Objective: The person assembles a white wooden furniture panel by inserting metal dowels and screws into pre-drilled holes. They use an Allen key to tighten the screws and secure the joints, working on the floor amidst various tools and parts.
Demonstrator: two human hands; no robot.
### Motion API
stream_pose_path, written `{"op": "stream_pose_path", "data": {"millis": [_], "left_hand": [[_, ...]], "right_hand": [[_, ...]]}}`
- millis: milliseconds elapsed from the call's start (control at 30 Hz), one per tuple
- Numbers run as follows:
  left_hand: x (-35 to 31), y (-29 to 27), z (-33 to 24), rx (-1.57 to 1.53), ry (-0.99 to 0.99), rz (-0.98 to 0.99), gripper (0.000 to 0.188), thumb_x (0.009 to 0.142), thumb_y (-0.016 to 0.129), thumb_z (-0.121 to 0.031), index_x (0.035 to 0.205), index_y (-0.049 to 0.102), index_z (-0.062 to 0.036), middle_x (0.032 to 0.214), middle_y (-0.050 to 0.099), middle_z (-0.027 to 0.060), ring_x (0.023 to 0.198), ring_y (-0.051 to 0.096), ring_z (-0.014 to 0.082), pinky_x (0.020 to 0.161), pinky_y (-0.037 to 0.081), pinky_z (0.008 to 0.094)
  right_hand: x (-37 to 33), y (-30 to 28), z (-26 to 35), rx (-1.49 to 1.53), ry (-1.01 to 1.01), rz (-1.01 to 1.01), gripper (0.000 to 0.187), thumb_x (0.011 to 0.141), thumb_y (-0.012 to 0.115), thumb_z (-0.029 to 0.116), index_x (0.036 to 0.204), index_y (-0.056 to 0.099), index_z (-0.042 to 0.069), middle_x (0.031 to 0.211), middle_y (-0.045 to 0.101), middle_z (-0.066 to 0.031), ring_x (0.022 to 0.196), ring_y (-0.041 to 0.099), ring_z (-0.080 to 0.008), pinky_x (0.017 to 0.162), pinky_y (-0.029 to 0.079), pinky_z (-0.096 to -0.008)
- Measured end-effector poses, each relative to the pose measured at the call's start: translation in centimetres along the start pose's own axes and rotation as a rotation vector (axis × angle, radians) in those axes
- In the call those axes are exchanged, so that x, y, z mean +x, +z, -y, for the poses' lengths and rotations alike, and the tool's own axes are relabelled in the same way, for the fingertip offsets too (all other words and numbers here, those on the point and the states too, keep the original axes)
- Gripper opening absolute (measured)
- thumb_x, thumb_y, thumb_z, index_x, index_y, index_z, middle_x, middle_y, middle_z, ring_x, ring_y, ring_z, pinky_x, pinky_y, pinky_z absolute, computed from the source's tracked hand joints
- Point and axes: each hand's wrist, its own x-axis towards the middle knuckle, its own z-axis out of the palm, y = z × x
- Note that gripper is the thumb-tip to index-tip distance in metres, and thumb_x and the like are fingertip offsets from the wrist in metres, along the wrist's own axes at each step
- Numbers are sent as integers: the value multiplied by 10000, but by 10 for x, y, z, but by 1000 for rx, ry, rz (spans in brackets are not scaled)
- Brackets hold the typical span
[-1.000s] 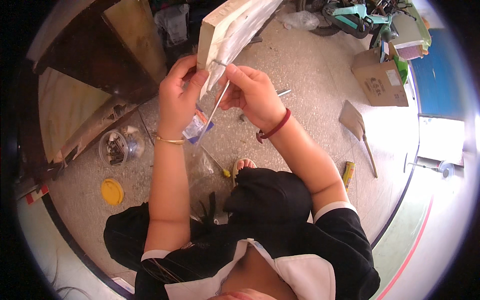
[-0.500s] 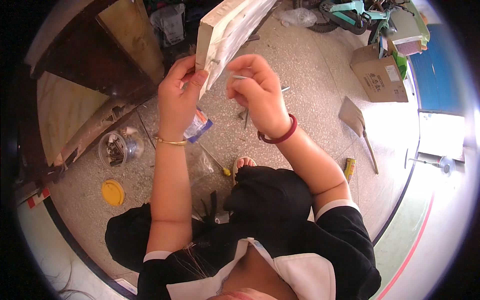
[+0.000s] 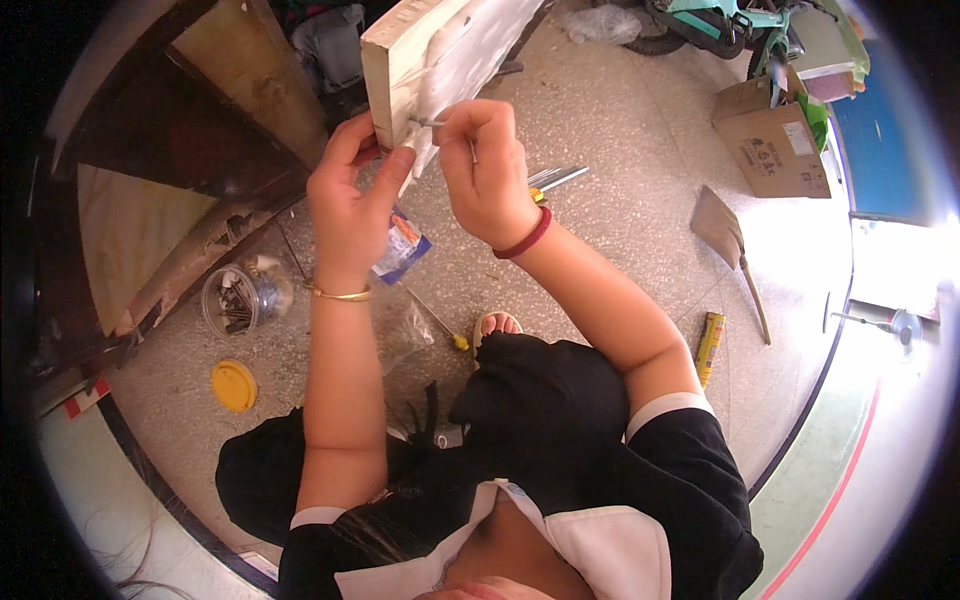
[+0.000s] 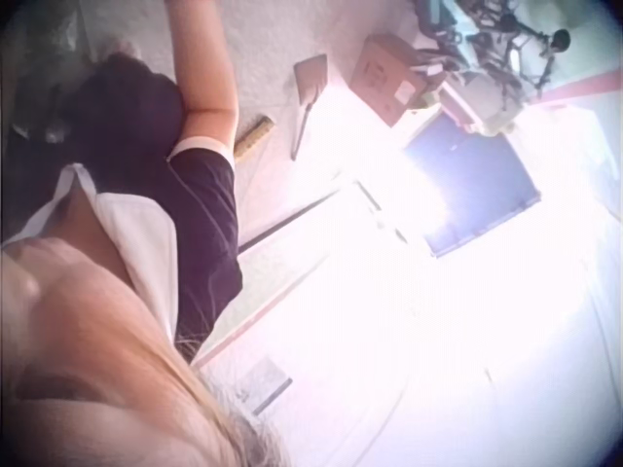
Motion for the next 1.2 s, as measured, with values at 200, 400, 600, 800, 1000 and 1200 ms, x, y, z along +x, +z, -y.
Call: {"op": "stream_pose_path", "data": {"millis": [200,400,600,800,1000,1200], "left_hand": [[-1,-2,2,-2,-25,-2,362,786,695,-73,1132,607,-15,991,621,93,847,574,179,777,462,286],[-1,0,0,20,-34,-12,333,797,692,-74,1109,600,-2,998,611,91,856,572,171,776,462,290],[-3,2,-1,4,-72,-13,304,827,674,-86,1102,594,16,1020,608,89,887,574,162,801,465,289],[-1,-11,1,-136,-117,68,314,846,638,-59,1146,583,14,1084,596,96,974,573,164,862,460,285],[1,-22,8,35,60,245,626,699,727,-47,1280,494,-18,1200,537,133,1093,533,250,923,440,328],[-1,-24,-1,231,101,313,958,541,856,-123,1374,387,-70,1285,467,140,1169,471,300,973,412,360]], "right_hand": [[16,-7,-28,-314,-538,160,392,668,658,-84,960,440,60,857,579,-119,628,533,-275,521,438,-374],[24,-5,-41,-281,-694,140,361,699,589,-162,946,404,26,841,573,-158,565,480,-252,465,391,-322],[0,21,-28,13,-254,-54,279,810,584,-68,974,386,41,774,526,-92,578,490,-186,486,398,-291],[12,10,27,1302,901,-69,140,938,508,84,959,374,120,745,504,-31,498,337,-74,453,279,-208],[14,9,31,1515,1047,-140,75,930,498,117,869,460,97,777,482,-31,575,366,-93,495,300,-222],[17,10,30,1579,1043,-238,114,903,493,80,991,521,13,860,504,-57,738,495,-186,724,458,-303]]}}
